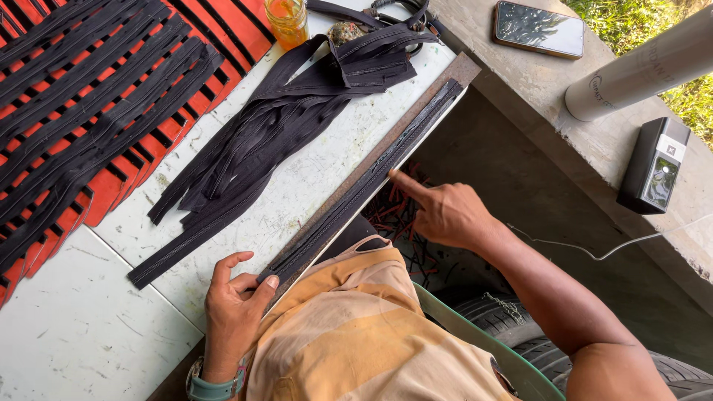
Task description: The person repeatedly applies a viscous substance from a small jar onto black zipper strips laid on a white table using a small brush. The person holds each zipper strip in place with the left hand while brushing the substance along its length with the right hand, then places the treated strip back on the table.
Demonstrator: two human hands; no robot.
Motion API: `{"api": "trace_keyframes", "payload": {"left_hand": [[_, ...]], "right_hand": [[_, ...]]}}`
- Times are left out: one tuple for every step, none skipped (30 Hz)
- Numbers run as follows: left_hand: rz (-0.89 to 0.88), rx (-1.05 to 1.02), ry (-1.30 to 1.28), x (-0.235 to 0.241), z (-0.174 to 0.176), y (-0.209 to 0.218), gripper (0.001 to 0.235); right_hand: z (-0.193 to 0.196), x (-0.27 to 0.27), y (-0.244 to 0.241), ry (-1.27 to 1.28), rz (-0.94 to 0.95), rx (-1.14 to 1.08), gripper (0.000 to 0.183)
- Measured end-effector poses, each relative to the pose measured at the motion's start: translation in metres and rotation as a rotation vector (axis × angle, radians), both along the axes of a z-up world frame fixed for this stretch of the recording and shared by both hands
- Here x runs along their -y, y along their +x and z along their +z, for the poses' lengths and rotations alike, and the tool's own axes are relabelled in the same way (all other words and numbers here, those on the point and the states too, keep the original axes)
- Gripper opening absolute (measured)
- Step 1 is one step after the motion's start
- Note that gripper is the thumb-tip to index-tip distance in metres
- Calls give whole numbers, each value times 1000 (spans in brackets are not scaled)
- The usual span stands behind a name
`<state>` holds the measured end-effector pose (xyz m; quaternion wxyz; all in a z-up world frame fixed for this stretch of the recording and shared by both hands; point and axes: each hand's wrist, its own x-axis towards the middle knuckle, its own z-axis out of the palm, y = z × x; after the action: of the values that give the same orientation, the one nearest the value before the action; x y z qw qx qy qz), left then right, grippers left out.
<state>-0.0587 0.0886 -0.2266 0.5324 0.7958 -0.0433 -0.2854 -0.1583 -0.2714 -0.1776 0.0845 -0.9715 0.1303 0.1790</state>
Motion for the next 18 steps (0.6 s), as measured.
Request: {"api": "trace_keyframes", "payload": {"left_hand": [[-5, -5, -9, 0, 1, -1, 55], [-5, -9, -38, 0, 2, -1, 55], [-6, -12, -67, 1, 3, -1, 55], [-5, -19, -93, 0, 4, -2, 56], [-10, -18, -62, 0, 5, -2, 55], [-15, -18, -29, 0, 5, -2, 55], [-20, -17, 3, -1, 7, -1, 55], [-19, -23, -3, 0, 8, -1, 56], [-18, -28, -8, 1, 10, -1, 56], [-28, -37, -10, 1, 11, 0, 56], [-30, -29, 4, 1, 11, 0, 56], [-28, -23, 18, 1, 12, -1, 57], [-27, -17, 32, 1, 12, -2, 57], [-31, -19, 35, 0, 12, -2, 57], [-36, -21, 38, 0, 13, -2, 56], [-35, -19, 38, 1, 13, -1, 56], [-34, -10, 31, 2, 13, 1, 56], [-36, -7, 28, 1, 12, 1, 56]], "right_hand": [[1, -2, 0, 52, -4, 134, 88], [2, -3, 1, 102, -8, 269, 86], [3, -4, 2, 153, -12, 405, 84], [1, -6, 1, 84, -54, 312, 84], [-1, -8, 0, 13, -97, 220, 83], [-4, -10, -1, -56, -139, 129, 83], [-8, -13, -2, -21, -43, 202, 83], [-11, -16, -2, 11, 59, 280, 83], [-15, -18, -3, 43, 161, 357, 82], [-19, -21, -5, 65, 97, 361, 84], [-23, -26, -6, 86, 33, 365, 87], [-27, -30, -8, 108, -28, 367, 90], [-29, -35, -9, 36, -7, 354, 88], [-31, -41, -8, -37, 15, 341, 87], [-32, -45, -8, -109, 37, 328, 86], [-32, -47, -6, -116, 97, 331, 84], [-32, -48, -3, -122, 156, 334, 82], [-33, -50, -4, -125, 212, 331, 80]]}}
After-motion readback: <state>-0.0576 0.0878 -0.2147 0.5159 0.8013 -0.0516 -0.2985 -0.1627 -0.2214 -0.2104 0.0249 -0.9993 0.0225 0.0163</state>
